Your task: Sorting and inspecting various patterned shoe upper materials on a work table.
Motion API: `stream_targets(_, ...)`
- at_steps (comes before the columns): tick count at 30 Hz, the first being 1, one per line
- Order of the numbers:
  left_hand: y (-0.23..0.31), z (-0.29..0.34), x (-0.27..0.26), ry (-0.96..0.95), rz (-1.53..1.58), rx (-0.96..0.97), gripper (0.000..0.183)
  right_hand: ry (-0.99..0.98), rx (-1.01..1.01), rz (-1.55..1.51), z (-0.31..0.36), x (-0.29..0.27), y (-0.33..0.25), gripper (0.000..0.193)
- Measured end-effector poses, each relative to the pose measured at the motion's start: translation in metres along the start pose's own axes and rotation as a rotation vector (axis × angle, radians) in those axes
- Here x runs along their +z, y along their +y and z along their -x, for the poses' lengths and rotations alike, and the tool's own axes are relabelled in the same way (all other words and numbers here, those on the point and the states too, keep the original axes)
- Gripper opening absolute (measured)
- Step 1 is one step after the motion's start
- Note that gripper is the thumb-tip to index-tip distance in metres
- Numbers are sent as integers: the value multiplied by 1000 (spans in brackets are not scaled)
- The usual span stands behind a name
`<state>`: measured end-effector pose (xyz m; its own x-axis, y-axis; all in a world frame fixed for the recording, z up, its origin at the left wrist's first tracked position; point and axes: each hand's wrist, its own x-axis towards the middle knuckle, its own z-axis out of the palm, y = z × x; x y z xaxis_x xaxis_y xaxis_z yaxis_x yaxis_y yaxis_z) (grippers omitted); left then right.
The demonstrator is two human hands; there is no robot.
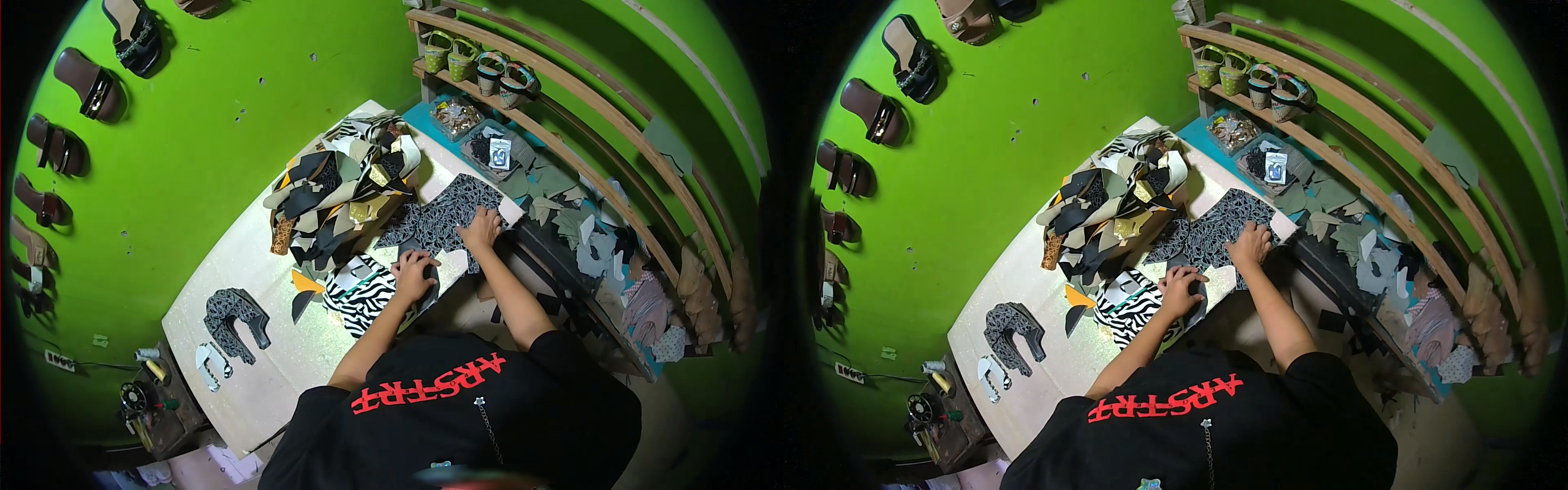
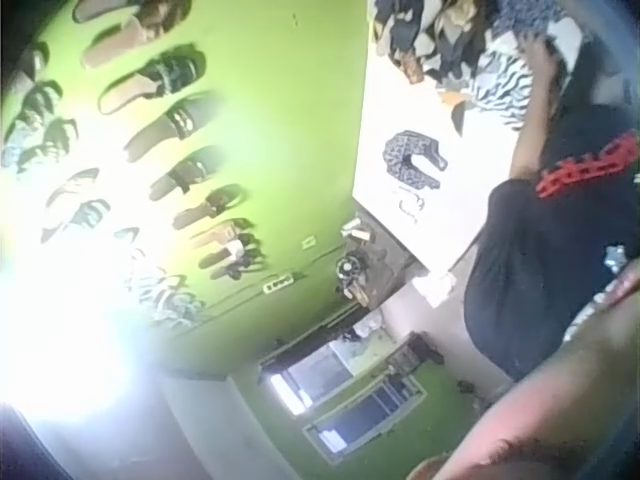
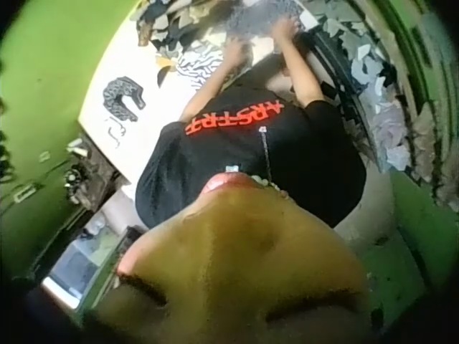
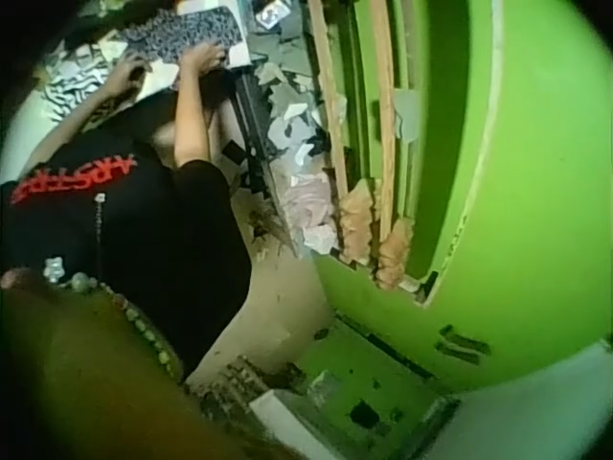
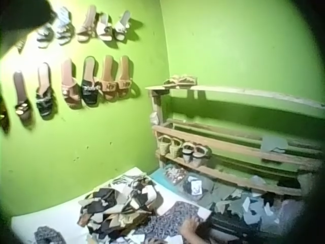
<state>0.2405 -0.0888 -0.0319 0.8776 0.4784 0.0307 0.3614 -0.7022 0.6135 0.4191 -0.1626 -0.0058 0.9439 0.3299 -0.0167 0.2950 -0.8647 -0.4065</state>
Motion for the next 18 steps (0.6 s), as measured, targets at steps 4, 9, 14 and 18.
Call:
stream_targets(4, 1, -3, -1, -2, 10, -29, 47, 105, -106, -11, 1, 3, 2, 54)
stream_targets(9, 0, -7, -1, 12, 39, -40, 42, -18, -151, 26, -5, 13, 11, 48)
stream_targets(14, -3, -7, 4, 35, 43, -40, 38, -97, -61, 40, -7, 8, 2, 49)
stream_targets(18, -2, -8, 3, 28, 60, -47, 31, -39, 13, 45, -5, 1, -1, 57)
